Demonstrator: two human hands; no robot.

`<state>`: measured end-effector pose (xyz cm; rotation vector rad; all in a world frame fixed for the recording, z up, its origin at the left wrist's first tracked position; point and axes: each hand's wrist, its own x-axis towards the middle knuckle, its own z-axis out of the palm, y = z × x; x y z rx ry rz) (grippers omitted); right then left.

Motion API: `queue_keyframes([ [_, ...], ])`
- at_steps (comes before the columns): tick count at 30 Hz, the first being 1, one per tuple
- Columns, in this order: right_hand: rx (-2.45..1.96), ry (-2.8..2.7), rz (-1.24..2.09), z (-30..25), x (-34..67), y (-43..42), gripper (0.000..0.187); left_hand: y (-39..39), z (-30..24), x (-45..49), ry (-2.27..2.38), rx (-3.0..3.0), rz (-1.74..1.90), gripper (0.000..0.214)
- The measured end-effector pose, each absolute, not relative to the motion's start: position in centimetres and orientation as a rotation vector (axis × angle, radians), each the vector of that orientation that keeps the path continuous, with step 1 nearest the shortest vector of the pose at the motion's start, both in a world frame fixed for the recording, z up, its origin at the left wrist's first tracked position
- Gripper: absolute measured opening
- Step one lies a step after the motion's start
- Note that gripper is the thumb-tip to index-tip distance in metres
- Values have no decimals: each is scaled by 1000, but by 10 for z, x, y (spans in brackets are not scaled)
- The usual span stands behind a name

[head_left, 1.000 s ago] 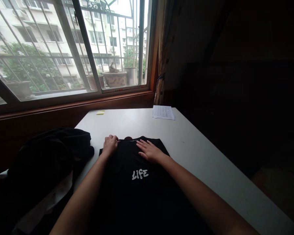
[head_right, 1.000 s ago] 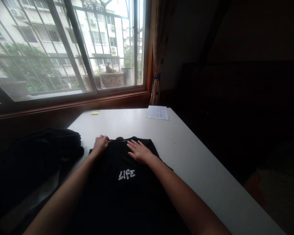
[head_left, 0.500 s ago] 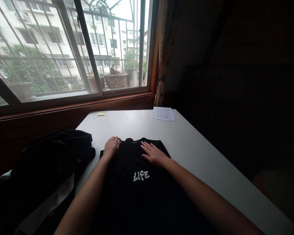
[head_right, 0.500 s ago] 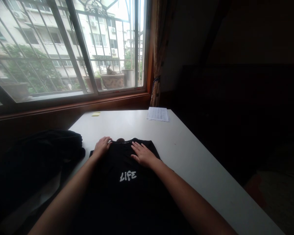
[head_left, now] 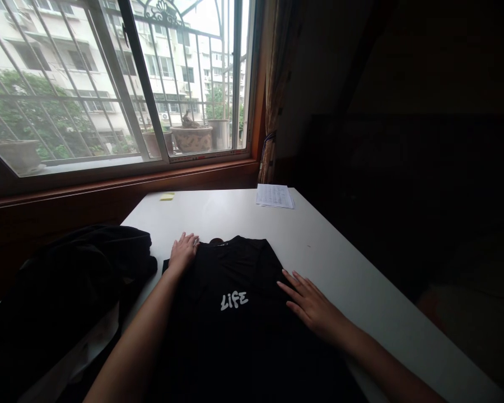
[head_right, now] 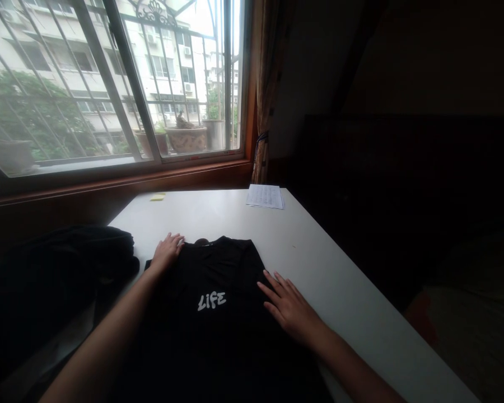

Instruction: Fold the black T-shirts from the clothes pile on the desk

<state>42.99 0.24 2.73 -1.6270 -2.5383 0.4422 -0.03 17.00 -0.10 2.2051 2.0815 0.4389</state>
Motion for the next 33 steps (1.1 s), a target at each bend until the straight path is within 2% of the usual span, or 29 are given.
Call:
queue_keyframes([
  [5, -1613, -2564, 409, 25, 434, 5, 56, 172, -1, -3, 2106, 2197, 397, 46],
  [33, -1375, -2743, 374, 21, 414, 134, 62, 223, -9, -50, 2275, 2015, 364, 53],
])
